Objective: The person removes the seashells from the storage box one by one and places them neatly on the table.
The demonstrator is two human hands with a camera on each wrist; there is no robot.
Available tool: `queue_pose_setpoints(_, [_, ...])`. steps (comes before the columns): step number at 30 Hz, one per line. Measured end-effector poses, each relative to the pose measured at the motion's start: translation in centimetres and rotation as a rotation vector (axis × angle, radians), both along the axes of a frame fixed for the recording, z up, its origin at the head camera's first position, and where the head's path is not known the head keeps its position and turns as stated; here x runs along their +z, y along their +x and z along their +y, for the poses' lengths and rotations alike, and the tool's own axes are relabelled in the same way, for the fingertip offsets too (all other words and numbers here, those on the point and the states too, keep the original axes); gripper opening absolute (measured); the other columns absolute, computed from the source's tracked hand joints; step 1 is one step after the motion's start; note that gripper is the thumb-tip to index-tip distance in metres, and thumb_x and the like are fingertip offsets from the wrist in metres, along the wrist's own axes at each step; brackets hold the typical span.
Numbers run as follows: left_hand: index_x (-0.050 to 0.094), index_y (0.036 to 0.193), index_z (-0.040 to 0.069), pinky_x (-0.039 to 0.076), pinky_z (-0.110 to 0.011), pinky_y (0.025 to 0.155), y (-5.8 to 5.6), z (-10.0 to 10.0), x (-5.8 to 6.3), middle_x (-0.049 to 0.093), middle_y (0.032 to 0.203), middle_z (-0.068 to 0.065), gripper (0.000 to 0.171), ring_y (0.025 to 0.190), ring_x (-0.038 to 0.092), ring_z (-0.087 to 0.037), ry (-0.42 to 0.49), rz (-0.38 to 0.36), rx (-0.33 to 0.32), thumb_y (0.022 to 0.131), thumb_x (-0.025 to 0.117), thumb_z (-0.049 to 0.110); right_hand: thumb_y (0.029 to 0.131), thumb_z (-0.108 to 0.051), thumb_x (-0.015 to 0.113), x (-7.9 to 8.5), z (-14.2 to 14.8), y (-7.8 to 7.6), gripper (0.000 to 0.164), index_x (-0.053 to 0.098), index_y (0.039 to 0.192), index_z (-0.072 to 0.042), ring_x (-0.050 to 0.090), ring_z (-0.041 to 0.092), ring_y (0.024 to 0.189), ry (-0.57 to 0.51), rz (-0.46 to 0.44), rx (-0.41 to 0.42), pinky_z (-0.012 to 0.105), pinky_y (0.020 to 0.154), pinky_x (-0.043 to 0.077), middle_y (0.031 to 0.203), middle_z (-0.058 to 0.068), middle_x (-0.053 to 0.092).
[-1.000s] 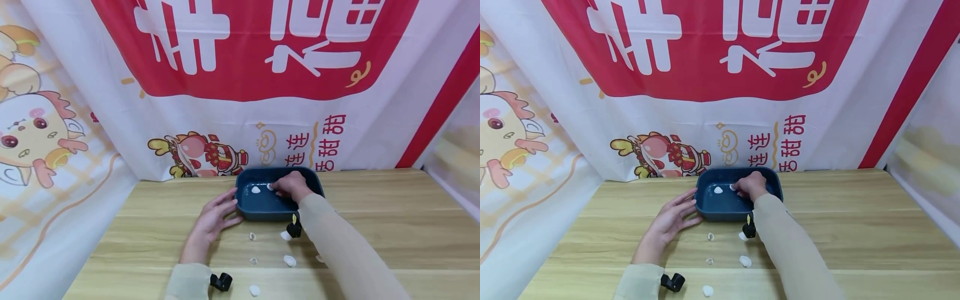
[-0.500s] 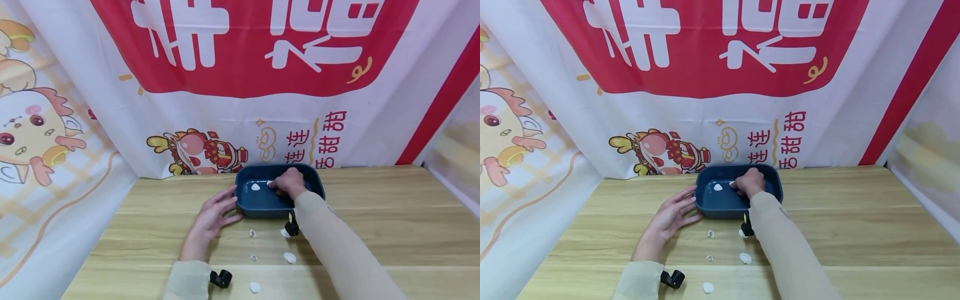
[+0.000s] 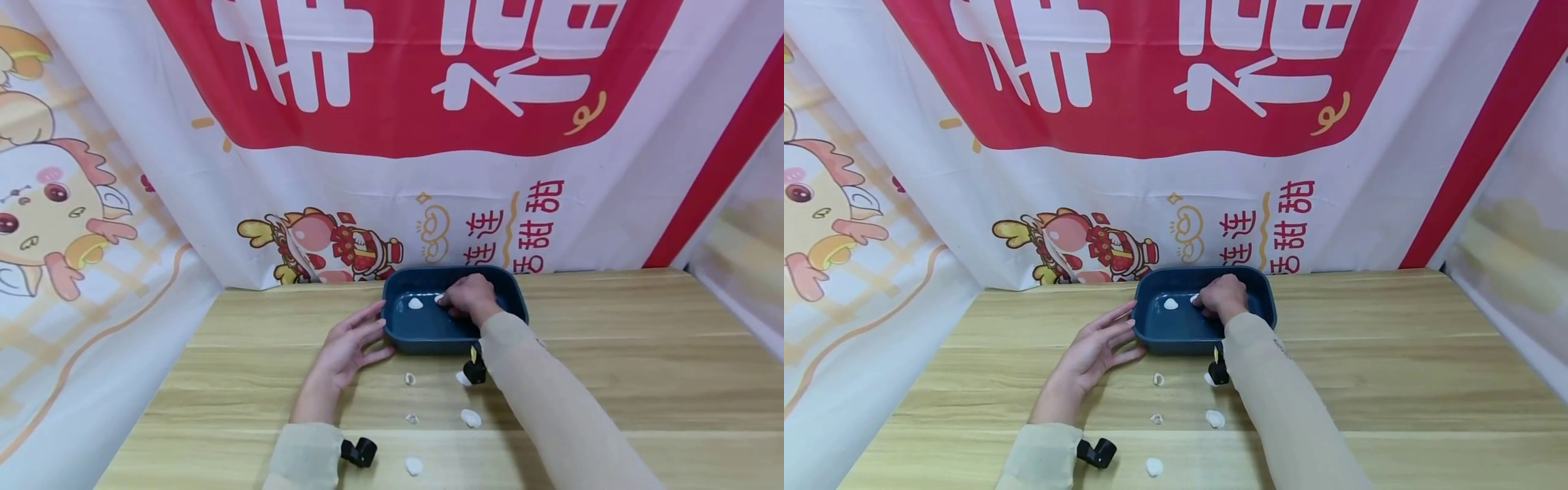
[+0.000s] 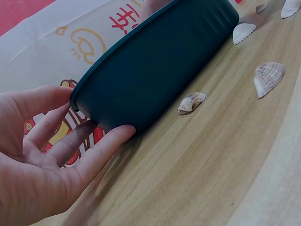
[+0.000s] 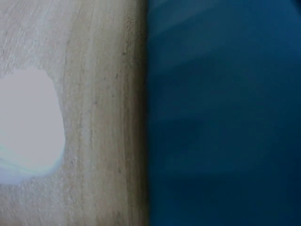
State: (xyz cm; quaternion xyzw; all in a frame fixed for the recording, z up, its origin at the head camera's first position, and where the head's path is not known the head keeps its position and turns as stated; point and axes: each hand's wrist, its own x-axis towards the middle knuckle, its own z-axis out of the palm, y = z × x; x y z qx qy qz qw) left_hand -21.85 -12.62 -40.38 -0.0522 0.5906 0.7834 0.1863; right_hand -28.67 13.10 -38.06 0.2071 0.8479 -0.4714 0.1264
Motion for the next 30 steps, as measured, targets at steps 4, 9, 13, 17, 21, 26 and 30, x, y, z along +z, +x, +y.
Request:
queue_pose_setpoints(4, [0.061, 0.153, 0.023, 0.059, -0.059, 0.108, -0.06, 0.01, 0.0, 0.054, 0.163, -0.011, 0.053, 0.148, 0.056, -0.04, 0.0, 0.003, 0.0, 0.102, 0.071, 0.013, 0.095, -0.019, 0.082, -0.01, 0.06, 0.05, 0.013, 0.078, 0.089, -0.008, 0.069, 0.019, 0.072, -0.004, 0.001, 0.006, 0.032, 0.077, 0.051, 0.075, 0.004, 0.072])
queue_pose_setpoints(9, [0.061, 0.153, 0.023, 0.058, -0.06, 0.109, -0.07, 0.05, -0.03, 0.054, 0.164, -0.011, 0.053, 0.148, 0.055, -0.04, 0.003, 0.007, -0.002, 0.102, 0.071, 0.013, 0.096, -0.02, 0.082, -0.2, 0.18, -0.02, 0.01, 0.081, 0.099, -0.01, 0.069, 0.02, 0.077, -0.009, 0.002, 0.034, 0.033, 0.079, 0.051, 0.083, 0.004, 0.074])
queue_pose_setpoints(13, [0.061, 0.153, 0.023, 0.059, -0.059, 0.107, -0.1, 0.07, -0.06, 0.054, 0.163, -0.01, 0.053, 0.147, 0.056, -0.039, 0.002, 0.004, 0.003, 0.102, 0.071, 0.012, 0.097, -0.019, 0.081, -0.02, 0.21, 0.26, 0.012, 0.081, 0.106, -0.011, 0.068, 0.02, 0.08, -0.017, 0.022, 0.071, 0.033, 0.079, 0.053, 0.091, 0.006, 0.074])
queue_pose_setpoints(17, [0.063, 0.151, 0.024, 0.06, -0.058, 0.106, -0.18, 0.06, -0.1, 0.056, 0.162, -0.009, 0.052, 0.146, 0.058, -0.038, 0.008, -0.01, 0.009, 0.102, 0.071, 0.012, 0.097, -0.019, 0.081, 0.08, 0.24, 0.4, 0.013, 0.079, 0.106, -0.011, 0.067, 0.021, 0.081, -0.015, 0.031, 0.108, 0.032, 0.078, 0.053, 0.094, 0.007, 0.073])
queue_pose_setpoints(21, [0.063, 0.151, 0.025, 0.06, -0.058, 0.106, -0.25, 0.04, -0.16, 0.057, 0.162, -0.009, 0.051, 0.146, 0.058, -0.037, 0.009, -0.014, 0.008, 0.102, 0.071, 0.012, 0.097, -0.018, 0.081, -0.07, 0.29, 0.34, 0.012, 0.077, 0.106, -0.011, 0.067, 0.021, 0.083, -0.011, 0.038, 0.137, 0.03, 0.076, 0.054, 0.101, 0.009, 0.072])
queue_pose_setpoints(26, [0.062, 0.152, 0.024, 0.06, -0.058, 0.106, -0.24, -0.01, -0.26, 0.055, 0.163, -0.01, 0.052, 0.146, 0.057, -0.038, 0.003, -0.009, 0.001, 0.102, 0.071, 0.012, 0.097, -0.019, 0.082, -0.29, 0.33, 0.17, 0.013, 0.076, 0.106, -0.011, 0.068, 0.022, 0.087, 0.003, 0.042, 0.181, 0.028, 0.075, 0.056, 0.111, 0.01, 0.071])
queue_pose_setpoints(30, [0.063, 0.151, 0.025, 0.06, -0.058, 0.106, -0.27, 0.0, -0.27, 0.056, 0.162, -0.009, 0.052, 0.146, 0.058, -0.038, 0.004, -0.015, 0.006, 0.102, 0.072, 0.012, 0.096, -0.019, 0.083, -0.05, 0.46, 0.13, 0.014, 0.076, 0.106, -0.011, 0.069, 0.023, 0.092, 0.002, 0.032, 0.233, 0.029, 0.079, 0.06, 0.114, 0.01, 0.071])
